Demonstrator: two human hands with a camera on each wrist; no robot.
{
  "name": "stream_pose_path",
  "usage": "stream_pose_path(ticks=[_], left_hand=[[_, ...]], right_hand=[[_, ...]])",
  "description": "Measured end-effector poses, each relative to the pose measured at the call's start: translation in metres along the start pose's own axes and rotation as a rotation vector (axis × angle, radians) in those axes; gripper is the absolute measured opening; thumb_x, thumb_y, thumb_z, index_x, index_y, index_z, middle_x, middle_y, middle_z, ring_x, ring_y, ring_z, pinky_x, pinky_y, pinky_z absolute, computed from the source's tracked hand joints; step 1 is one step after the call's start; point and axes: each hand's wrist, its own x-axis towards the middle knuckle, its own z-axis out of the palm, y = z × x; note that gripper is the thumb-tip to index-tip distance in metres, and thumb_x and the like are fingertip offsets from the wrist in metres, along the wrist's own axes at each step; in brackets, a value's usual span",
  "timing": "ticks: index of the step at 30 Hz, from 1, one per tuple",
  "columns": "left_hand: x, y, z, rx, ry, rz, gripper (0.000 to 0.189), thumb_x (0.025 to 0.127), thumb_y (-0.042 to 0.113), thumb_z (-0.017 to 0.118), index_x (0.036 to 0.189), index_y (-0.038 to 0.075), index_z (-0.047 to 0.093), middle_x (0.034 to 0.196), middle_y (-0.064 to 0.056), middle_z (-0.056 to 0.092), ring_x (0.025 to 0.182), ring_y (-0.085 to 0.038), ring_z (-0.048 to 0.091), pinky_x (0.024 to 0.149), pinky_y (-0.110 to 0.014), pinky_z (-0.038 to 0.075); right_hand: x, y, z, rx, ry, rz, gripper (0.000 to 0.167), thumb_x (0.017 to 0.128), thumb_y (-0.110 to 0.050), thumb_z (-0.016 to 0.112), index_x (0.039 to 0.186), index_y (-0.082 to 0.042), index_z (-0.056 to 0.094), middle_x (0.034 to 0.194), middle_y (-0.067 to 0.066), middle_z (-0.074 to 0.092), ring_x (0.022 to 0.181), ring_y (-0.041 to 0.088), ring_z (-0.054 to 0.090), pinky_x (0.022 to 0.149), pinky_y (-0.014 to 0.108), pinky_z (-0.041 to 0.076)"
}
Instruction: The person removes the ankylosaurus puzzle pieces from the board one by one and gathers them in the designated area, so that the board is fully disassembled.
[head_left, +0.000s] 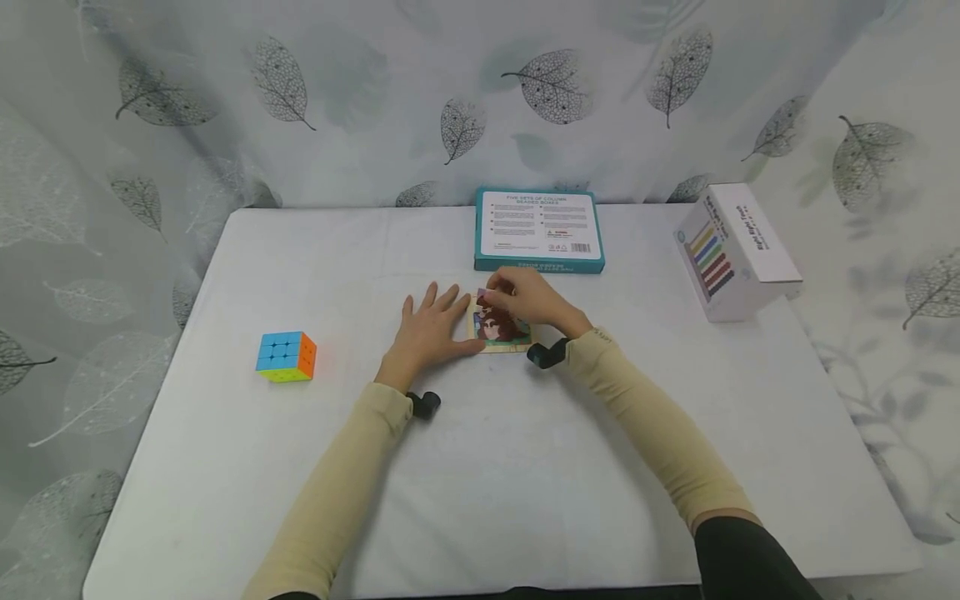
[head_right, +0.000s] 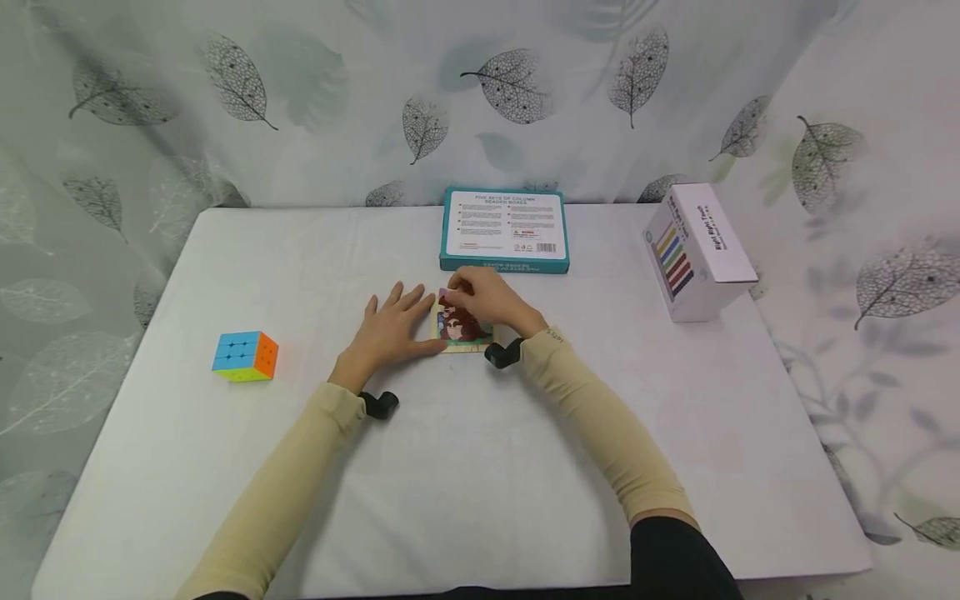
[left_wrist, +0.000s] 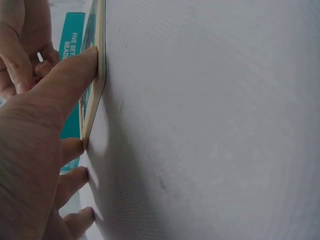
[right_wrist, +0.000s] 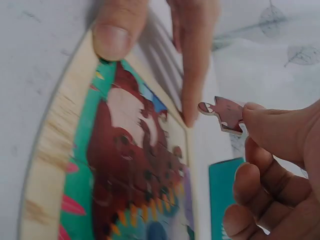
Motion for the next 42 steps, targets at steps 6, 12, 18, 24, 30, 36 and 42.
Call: stream_pose_path(ticks=[6,12,18,24,30,36,42], left_hand=[[-0.001,-0.001,0.001,-0.008,0.005,-0.001,0.092,0.085,0.072,0.061,0.159,0.026,0.032,0.170,-0.002,0.023,0.159,-0.036,0.009,0.123,-0.070,0.010],[0.000,-0.002,0.003,-0.022,0.005,-0.005,0.093,0.084,0.072,0.062,0.159,0.026,0.031,0.170,-0.002,0.022,0.159,-0.036,0.008,0.123,-0.069,0.009],[-0.001,-0.002,0.002,-0.026,0.000,-0.010,0.094,0.084,0.072,0.062,0.159,0.026,0.031,0.170,-0.002,0.021,0.160,-0.035,0.008,0.124,-0.069,0.008],[0.000,-0.002,0.002,-0.019,-0.007,-0.010,0.093,0.084,0.072,0.062,0.159,0.026,0.030,0.170,-0.002,0.021,0.160,-0.035,0.007,0.124,-0.069,0.007],[0.002,-0.002,0.001,-0.003,-0.017,-0.012,0.093,0.085,0.072,0.061,0.160,0.026,0.029,0.170,-0.002,0.020,0.160,-0.035,0.007,0.124,-0.069,0.008],[0.002,-0.002,0.001,0.005,-0.017,-0.007,0.093,0.085,0.072,0.060,0.160,0.026,0.030,0.170,-0.002,0.020,0.160,-0.035,0.007,0.124,-0.069,0.008],[0.002,-0.001,0.001,-0.007,-0.025,-0.006,0.093,0.085,0.072,0.061,0.160,0.026,0.029,0.170,-0.002,0.019,0.160,-0.035,0.006,0.124,-0.069,0.007]], right_hand=[[-0.006,0.006,-0.013,0.018,0.038,-0.005,0.024,0.102,-0.026,0.059,0.113,-0.007,0.068,0.105,0.010,0.072,0.092,0.023,0.064,0.082,0.037,0.053],[-0.015,0.015,-0.026,0.005,0.079,0.030,0.025,0.102,-0.027,0.059,0.114,-0.007,0.069,0.106,0.011,0.072,0.093,0.024,0.064,0.081,0.036,0.051],[-0.024,0.028,-0.038,0.014,0.132,0.102,0.021,0.101,-0.025,0.062,0.110,-0.007,0.068,0.103,0.012,0.071,0.091,0.025,0.063,0.077,0.034,0.047],[-0.031,0.041,-0.046,-0.005,0.124,0.165,0.020,0.100,-0.025,0.062,0.108,-0.007,0.067,0.103,0.012,0.071,0.091,0.024,0.062,0.079,0.035,0.047],[-0.037,0.053,-0.048,-0.035,0.098,0.212,0.019,0.101,-0.024,0.061,0.106,-0.007,0.069,0.103,0.012,0.071,0.091,0.025,0.060,0.082,0.037,0.047],[-0.040,0.062,-0.044,-0.004,0.106,0.240,0.019,0.100,-0.023,0.062,0.106,-0.007,0.070,0.104,0.012,0.070,0.093,0.025,0.060,0.085,0.038,0.047],[-0.041,0.064,-0.039,0.034,0.119,0.237,0.016,0.099,-0.019,0.063,0.104,-0.005,0.070,0.103,0.014,0.068,0.094,0.026,0.058,0.088,0.039,0.047]])
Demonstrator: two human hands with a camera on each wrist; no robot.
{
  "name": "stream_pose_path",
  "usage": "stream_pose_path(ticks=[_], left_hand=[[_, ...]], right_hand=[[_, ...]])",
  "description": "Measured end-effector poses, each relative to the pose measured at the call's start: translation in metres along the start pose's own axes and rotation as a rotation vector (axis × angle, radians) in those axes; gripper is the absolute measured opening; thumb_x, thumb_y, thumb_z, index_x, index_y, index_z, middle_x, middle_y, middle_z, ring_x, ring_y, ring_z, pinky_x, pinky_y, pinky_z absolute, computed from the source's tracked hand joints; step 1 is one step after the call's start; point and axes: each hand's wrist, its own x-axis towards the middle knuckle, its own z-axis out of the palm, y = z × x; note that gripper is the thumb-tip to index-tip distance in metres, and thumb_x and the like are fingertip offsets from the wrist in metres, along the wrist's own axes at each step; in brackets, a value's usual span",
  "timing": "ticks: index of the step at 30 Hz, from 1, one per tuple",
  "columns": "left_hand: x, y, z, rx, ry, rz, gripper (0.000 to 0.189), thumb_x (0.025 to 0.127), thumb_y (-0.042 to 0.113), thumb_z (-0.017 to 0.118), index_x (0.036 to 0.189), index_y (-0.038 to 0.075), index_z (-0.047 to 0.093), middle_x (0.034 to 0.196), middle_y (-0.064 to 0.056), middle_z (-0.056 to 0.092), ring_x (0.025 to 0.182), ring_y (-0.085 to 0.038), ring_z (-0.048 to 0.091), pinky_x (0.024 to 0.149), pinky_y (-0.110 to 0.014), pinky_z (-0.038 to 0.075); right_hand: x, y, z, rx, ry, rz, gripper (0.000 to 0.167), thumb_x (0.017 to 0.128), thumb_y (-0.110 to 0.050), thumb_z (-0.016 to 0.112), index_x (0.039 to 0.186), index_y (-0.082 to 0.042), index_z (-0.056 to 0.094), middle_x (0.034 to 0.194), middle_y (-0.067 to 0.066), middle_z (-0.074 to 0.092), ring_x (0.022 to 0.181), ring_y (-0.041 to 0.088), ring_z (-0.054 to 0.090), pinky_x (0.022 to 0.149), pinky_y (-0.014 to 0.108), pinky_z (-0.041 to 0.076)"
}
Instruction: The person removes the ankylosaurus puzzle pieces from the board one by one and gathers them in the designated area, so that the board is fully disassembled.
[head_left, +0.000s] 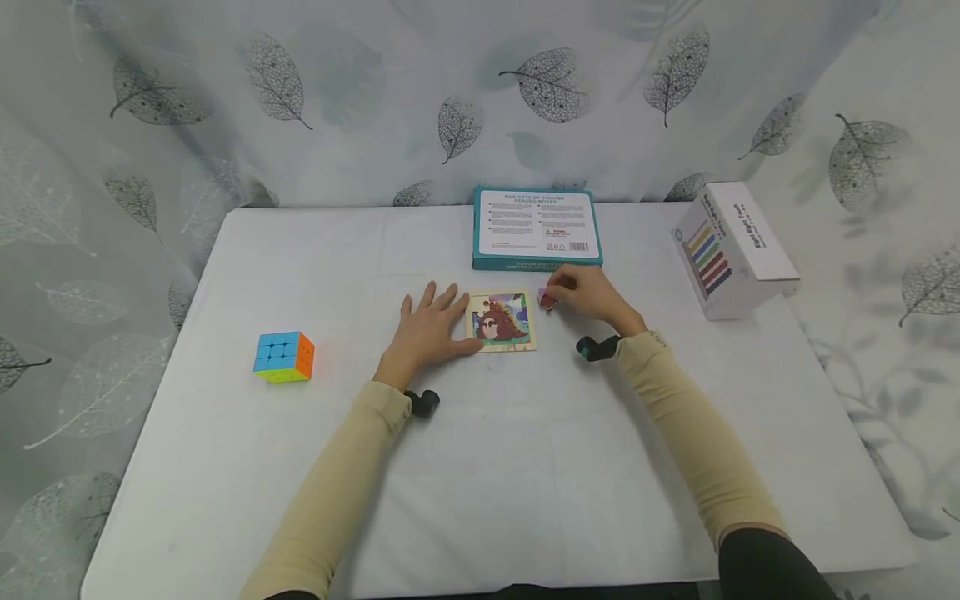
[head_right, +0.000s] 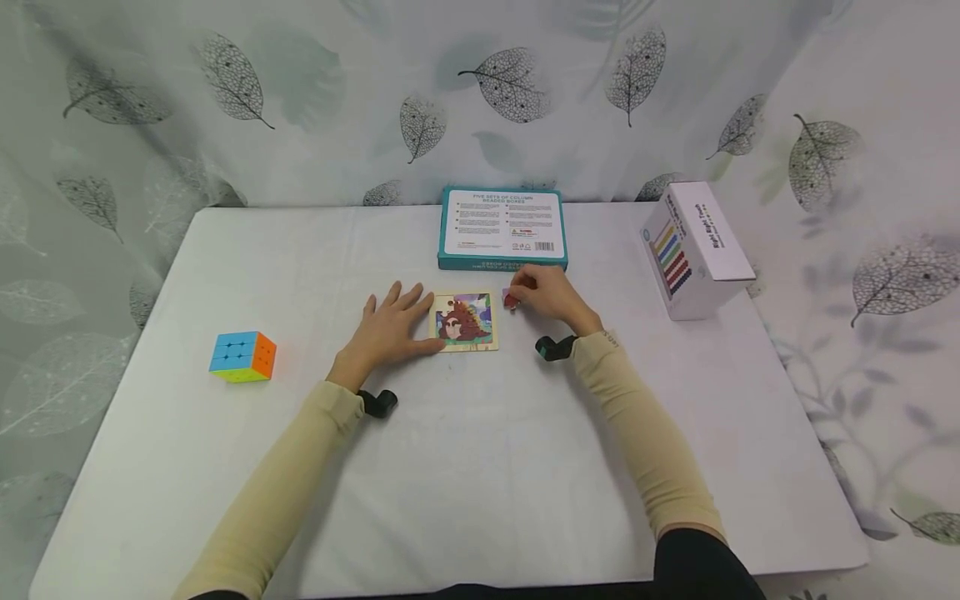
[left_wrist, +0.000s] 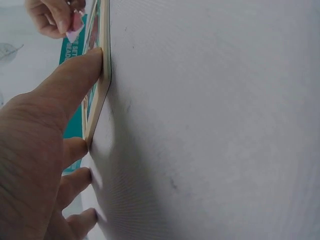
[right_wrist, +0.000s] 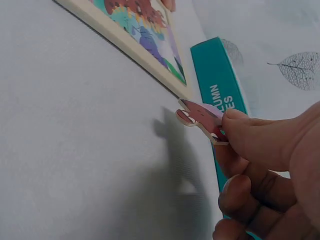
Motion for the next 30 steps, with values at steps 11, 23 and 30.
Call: stream_pose_path(ticks=[11,23,30], left_hand=[[0.000,0.000,0.000,-0.015,0.001,-0.005,0.093,0.085,0.071,0.062,0.160,0.026,0.030,0.170,-0.002,0.020,0.160,-0.035,0.005,0.124,-0.069,0.006],[-0.001,-0.001,0.001,-0.019,-0.001,-0.002,0.093,0.085,0.072,0.061,0.160,0.027,0.029,0.171,-0.001,0.018,0.160,-0.034,0.004,0.124,-0.068,0.005],[-0.002,0.001,0.000,-0.018,0.006,-0.003,0.093,0.085,0.071,0.062,0.160,0.026,0.030,0.170,-0.001,0.019,0.160,-0.035,0.005,0.124,-0.068,0.006]], right_hand=[[0.003,0.001,0.012,-0.195,0.041,-0.021,0.017,0.098,-0.018,0.064,0.098,-0.002,0.070,0.099,0.015,0.066,0.089,0.025,0.054,0.077,0.035,0.044],[0.003,0.000,0.013,-0.181,0.053,-0.031,0.016,0.097,-0.017,0.066,0.100,-0.001,0.069,0.099,0.015,0.066,0.087,0.025,0.053,0.075,0.035,0.044],[0.006,-0.011,0.011,-0.169,0.060,-0.036,0.022,0.095,-0.014,0.067,0.110,0.002,0.068,0.105,0.018,0.067,0.091,0.028,0.057,0.080,0.038,0.048]])
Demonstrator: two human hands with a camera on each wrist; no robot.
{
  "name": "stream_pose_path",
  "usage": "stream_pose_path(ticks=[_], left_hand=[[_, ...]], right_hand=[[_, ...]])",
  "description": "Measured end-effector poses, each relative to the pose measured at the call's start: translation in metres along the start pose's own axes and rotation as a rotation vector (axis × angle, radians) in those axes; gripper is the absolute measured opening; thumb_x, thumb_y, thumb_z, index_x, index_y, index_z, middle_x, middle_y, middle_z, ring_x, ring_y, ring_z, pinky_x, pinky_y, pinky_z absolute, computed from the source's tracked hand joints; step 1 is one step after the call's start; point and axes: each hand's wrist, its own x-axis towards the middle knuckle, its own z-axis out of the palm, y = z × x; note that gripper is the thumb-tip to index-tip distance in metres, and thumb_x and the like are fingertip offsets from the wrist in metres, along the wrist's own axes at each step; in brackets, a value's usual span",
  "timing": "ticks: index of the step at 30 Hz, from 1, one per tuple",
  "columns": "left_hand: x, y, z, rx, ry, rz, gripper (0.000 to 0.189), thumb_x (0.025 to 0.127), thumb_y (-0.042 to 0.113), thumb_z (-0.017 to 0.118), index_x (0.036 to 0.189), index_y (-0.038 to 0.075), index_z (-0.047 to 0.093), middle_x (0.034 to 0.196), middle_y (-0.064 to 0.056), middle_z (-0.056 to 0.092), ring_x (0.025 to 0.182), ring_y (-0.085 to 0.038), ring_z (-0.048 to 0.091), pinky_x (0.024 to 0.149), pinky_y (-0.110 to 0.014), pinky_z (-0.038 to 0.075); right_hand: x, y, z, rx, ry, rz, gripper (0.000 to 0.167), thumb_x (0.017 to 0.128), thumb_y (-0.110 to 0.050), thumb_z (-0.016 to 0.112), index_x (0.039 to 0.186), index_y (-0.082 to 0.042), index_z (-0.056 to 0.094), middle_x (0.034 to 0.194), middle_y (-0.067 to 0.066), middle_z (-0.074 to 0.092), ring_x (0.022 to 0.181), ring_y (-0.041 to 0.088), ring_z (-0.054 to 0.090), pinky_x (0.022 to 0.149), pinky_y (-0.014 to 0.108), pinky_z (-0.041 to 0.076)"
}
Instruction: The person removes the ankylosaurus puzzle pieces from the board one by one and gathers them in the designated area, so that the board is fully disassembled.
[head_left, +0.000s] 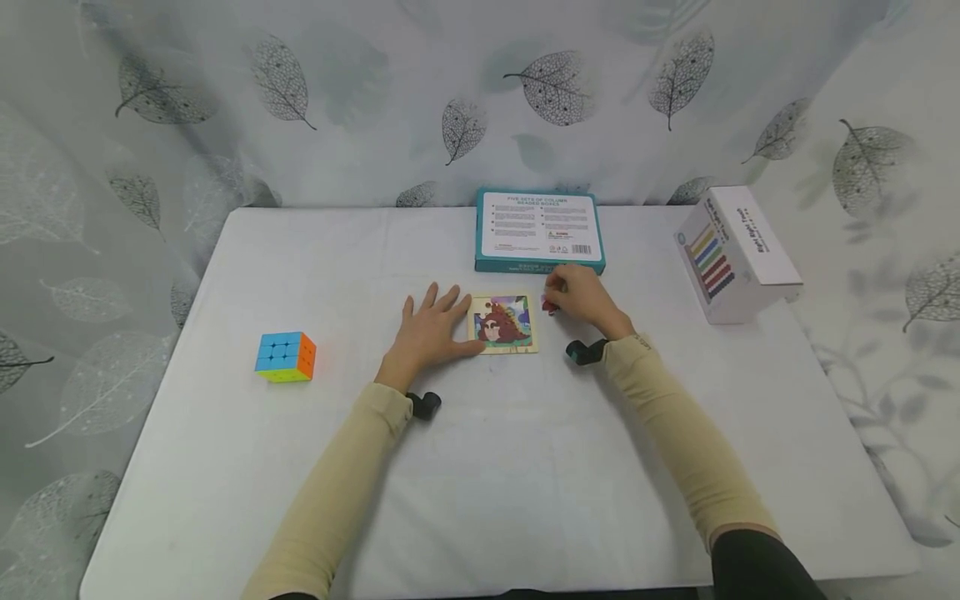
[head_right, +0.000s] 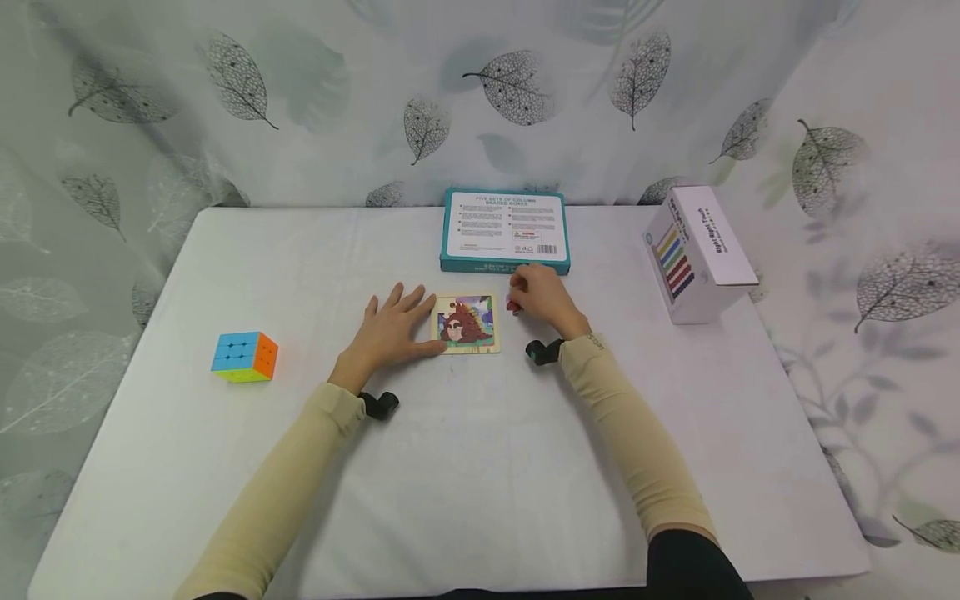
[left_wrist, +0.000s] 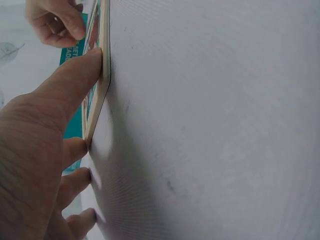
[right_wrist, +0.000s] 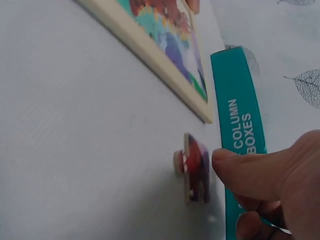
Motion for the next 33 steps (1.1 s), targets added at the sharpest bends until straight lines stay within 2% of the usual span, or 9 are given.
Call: stream_pose_path(ticks=[7,13,17,25,33], left_hand=[[0.001,0.000,0.001,0.012,0.000,0.001,0.094,0.085,0.072,0.062,0.160,0.026,0.029,0.170,-0.001,0.019,0.160,-0.035,0.005,0.124,-0.068,0.006],[0.000,0.000,0.000,0.018,0.007,-0.005,0.093,0.085,0.073,0.060,0.159,0.026,0.030,0.170,-0.001,0.020,0.160,-0.035,0.006,0.124,-0.068,0.008],[-0.001,-0.001,0.001,0.019,0.008,0.002,0.092,0.086,0.072,0.060,0.159,0.026,0.030,0.170,-0.001,0.020,0.160,-0.035,0.006,0.124,-0.069,0.008],[-0.001,0.000,0.002,0.028,0.013,0.008,0.093,0.085,0.073,0.060,0.160,0.026,0.030,0.170,-0.002,0.020,0.159,-0.036,0.007,0.123,-0.069,0.008],[0.000,-0.002,0.003,0.032,0.013,0.012,0.092,0.085,0.073,0.059,0.159,0.026,0.030,0.170,-0.001,0.020,0.160,-0.035,0.008,0.123,-0.070,0.009]], right_hand=[[0.004,-0.019,0.001,0.009,-0.016,-0.052,0.021,0.096,-0.014,0.065,0.112,0.001,0.069,0.103,0.017,0.067,0.087,0.028,0.059,0.075,0.037,0.051],[0.011,-0.037,0.014,-0.058,-0.096,-0.171,0.026,0.096,-0.018,0.068,0.116,-0.002,0.069,0.110,0.018,0.067,0.102,0.031,0.061,0.090,0.044,0.052],[0.014,-0.049,0.023,-0.082,-0.152,-0.223,0.031,0.095,-0.023,0.070,0.120,-0.006,0.070,0.112,0.017,0.064,0.102,0.030,0.060,0.091,0.044,0.052],[0.018,-0.057,0.033,-0.065,-0.239,-0.207,0.037,0.092,-0.029,0.074,0.125,-0.013,0.070,0.116,0.012,0.056,0.101,0.024,0.051,0.092,0.039,0.049],[0.021,-0.057,0.039,-0.096,-0.241,-0.206,0.031,0.091,-0.024,0.074,0.120,-0.012,0.071,0.113,0.011,0.053,0.100,0.022,0.050,0.091,0.037,0.049]])
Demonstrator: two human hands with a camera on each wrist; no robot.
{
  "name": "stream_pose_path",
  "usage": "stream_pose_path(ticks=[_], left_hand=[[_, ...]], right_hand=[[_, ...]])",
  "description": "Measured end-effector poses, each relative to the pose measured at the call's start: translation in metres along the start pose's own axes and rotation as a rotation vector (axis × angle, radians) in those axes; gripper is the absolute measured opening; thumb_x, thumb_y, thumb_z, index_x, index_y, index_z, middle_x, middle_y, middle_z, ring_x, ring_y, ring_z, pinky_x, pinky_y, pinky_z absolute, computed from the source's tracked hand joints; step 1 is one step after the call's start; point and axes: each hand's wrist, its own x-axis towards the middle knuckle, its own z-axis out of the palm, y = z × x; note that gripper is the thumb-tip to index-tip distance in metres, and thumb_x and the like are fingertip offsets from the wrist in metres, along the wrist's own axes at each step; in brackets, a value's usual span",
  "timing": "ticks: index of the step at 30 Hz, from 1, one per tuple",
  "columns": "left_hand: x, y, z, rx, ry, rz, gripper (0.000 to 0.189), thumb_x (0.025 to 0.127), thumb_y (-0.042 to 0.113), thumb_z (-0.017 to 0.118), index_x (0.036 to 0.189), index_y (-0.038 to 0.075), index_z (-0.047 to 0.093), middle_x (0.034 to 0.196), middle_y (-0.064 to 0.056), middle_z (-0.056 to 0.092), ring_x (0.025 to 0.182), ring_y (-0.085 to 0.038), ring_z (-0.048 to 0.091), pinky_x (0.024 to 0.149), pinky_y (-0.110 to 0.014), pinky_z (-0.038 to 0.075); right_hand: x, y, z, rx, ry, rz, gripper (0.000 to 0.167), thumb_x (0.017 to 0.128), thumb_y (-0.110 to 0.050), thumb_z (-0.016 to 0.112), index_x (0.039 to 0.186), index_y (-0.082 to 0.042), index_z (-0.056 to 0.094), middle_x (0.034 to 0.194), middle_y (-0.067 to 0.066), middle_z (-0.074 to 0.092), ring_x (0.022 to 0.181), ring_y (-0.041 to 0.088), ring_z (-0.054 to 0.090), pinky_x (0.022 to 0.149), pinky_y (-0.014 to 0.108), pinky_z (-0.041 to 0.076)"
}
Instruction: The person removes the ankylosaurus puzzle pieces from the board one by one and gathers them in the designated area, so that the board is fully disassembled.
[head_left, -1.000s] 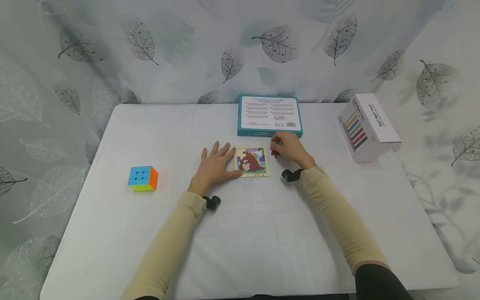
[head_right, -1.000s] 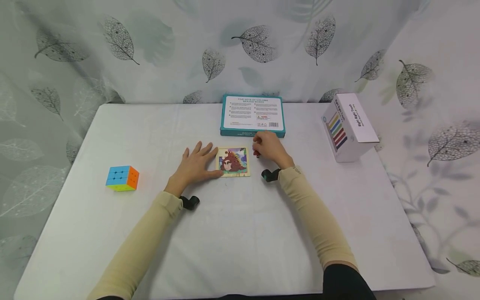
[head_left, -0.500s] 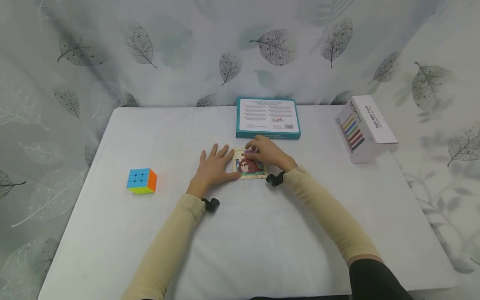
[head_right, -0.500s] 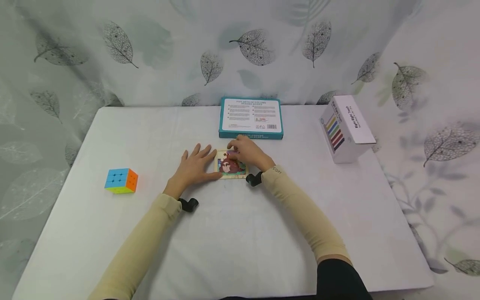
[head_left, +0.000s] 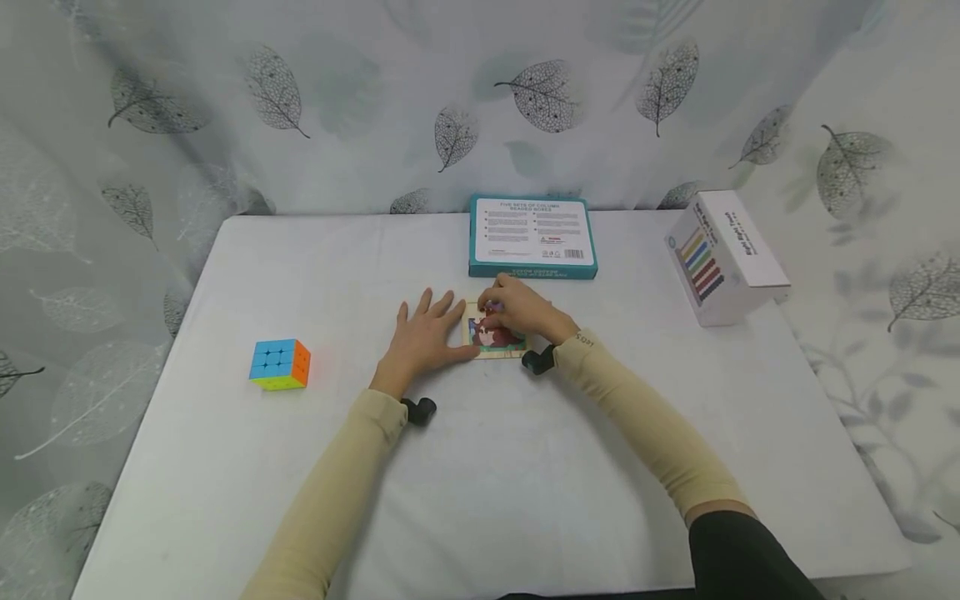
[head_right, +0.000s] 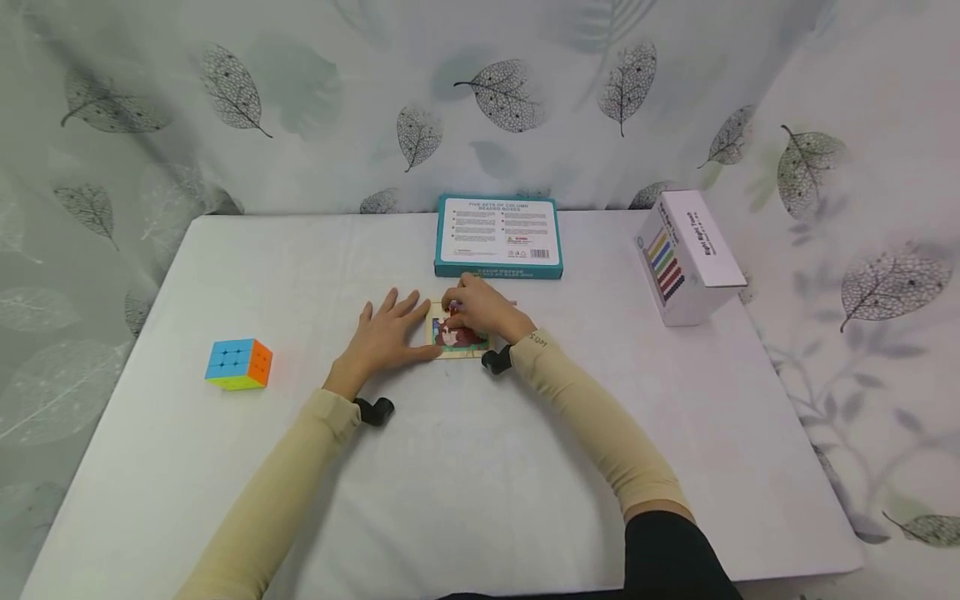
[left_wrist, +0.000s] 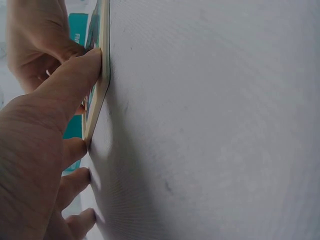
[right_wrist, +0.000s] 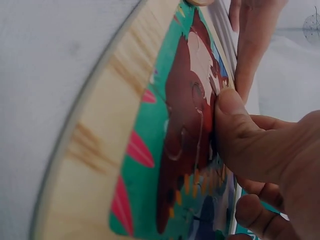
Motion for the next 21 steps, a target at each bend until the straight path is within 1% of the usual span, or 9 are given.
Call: stream_pose_path(ticks=[4,10,16,21], left_hand=[[0.0003,0.0000,0.0001,0.000,-0.002,-0.002,0.092,0.085,0.073,0.059,0.159,0.026,0.030,0.170,-0.002,0.020,0.160,-0.035,0.007,0.123,-0.070,0.008],[0.0003,-0.0006,-0.0002,0.002,0.003,0.003,0.093,0.085,0.074,0.059,0.159,0.027,0.030,0.170,-0.001,0.020,0.160,-0.035,0.007,0.123,-0.070,0.009],[0.0003,-0.0014,0.0005,0.006,0.011,0.007,0.093,0.085,0.074,0.059,0.159,0.027,0.030,0.170,-0.002,0.021,0.159,-0.036,0.008,0.123,-0.070,0.010],[0.0002,-0.0016,0.0013,0.003,0.015,0.006,0.092,0.085,0.074,0.059,0.159,0.027,0.031,0.170,-0.001,0.021,0.159,-0.035,0.008,0.123,-0.070,0.010]], right_hand=[[-0.0003,-0.0009,0.0002,0.013,-0.007,0.008,0.032,0.091,-0.025,0.074,0.120,-0.013,0.071,0.113,0.011,0.053,0.100,0.023,0.051,0.093,0.038,0.050],[-0.0008,-0.0013,0.0006,0.018,0.017,-0.003,0.029,0.090,-0.023,0.074,0.118,-0.013,0.070,0.111,0.010,0.052,0.100,0.022,0.052,0.093,0.039,0.050],[-0.0013,-0.0011,0.0014,0.047,0.034,-0.001,0.028,0.090,-0.020,0.075,0.117,-0.013,0.070,0.116,0.011,0.049,0.105,0.024,0.051,0.099,0.041,0.050],[-0.0011,-0.0010,0.0026,0.043,0.031,0.007,0.028,0.090,-0.020,0.075,0.117,-0.013,0.070,0.117,0.011,0.050,0.106,0.024,0.051,0.100,0.042,0.050]])
